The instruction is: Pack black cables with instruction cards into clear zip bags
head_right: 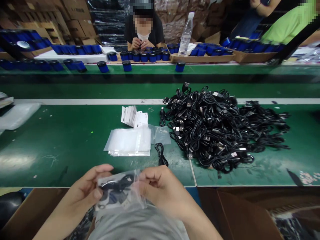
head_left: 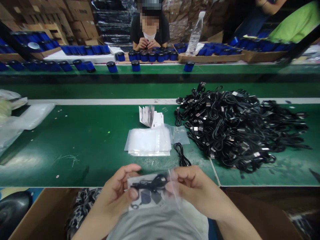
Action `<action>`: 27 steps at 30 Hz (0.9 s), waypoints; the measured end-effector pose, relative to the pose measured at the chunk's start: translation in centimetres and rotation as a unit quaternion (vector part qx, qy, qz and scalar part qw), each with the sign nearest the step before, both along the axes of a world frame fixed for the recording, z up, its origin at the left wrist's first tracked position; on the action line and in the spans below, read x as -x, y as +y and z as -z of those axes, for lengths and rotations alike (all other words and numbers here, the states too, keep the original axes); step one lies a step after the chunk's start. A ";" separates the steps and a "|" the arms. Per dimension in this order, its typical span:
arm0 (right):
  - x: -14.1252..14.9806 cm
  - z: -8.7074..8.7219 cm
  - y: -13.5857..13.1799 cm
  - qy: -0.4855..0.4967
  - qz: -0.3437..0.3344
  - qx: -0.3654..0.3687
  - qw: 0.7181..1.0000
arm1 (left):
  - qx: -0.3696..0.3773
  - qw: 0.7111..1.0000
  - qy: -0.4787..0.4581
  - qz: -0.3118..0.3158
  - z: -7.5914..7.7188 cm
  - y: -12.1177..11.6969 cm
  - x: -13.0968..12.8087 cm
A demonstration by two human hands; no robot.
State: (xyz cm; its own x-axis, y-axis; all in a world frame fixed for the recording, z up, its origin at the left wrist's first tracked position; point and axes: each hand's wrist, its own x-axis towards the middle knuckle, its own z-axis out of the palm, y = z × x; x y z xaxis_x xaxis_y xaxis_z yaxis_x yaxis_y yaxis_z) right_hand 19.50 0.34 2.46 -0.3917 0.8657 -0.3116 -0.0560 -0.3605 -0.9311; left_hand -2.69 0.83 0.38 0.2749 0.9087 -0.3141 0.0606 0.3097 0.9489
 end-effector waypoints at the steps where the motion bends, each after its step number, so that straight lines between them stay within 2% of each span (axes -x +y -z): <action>1: 0.2 0.2 0.0 0.019 0.009 0.018 1.000 | -0.011 1.000 0.025 -0.006 -0.1 0.1 0.0; 3: 0.5 0.7 0.1 0.047 0.032 0.039 0.998 | -0.011 0.997 0.069 -0.031 -0.3 0.1 -0.2; 7: 0.7 1.3 -0.1 0.052 0.104 0.034 0.993 | 0.015 0.994 0.048 -0.096 -0.8 -0.2 -0.9; 8: 0.7 1.4 -0.2 0.038 0.130 0.004 0.991 | 0.019 0.993 0.046 -0.110 -0.9 -0.2 -1.0; 10: 0.7 1.5 -0.5 -0.009 0.175 -0.103 0.979 | 0.026 0.988 0.048 -0.146 -1.1 -0.2 -1.2; 12: 0.7 1.6 -0.7 -0.061 0.196 -0.218 0.954 | 0.039 0.982 0.045 -0.180 -1.1 0.0 -1.4; 15: 0.9 1.7 -1.0 -0.110 0.199 -0.298 0.927 | 0.070 0.975 0.015 -0.209 -1.0 0.2 -1.5; 17: 1.0 1.8 -1.0 -0.135 0.189 -0.295 0.927 | 0.096 0.971 -0.023 -0.216 -0.8 0.1 -1.5; 21: 1.4 2.2 -0.8 -0.166 0.126 -0.212 0.955 | 0.174 0.956 -0.100 -0.212 -0.6 -0.4 -1.6; 24: 1.8 2.2 -0.8 -0.164 0.117 -0.153 0.967 | 0.172 0.955 -0.104 -0.217 -0.7 -0.8 -1.8; 27: 1.7 2.0 -0.8 -0.146 0.100 -0.124 0.976 | 0.182 0.952 -0.110 -0.220 -1.0 -1.0 -2.0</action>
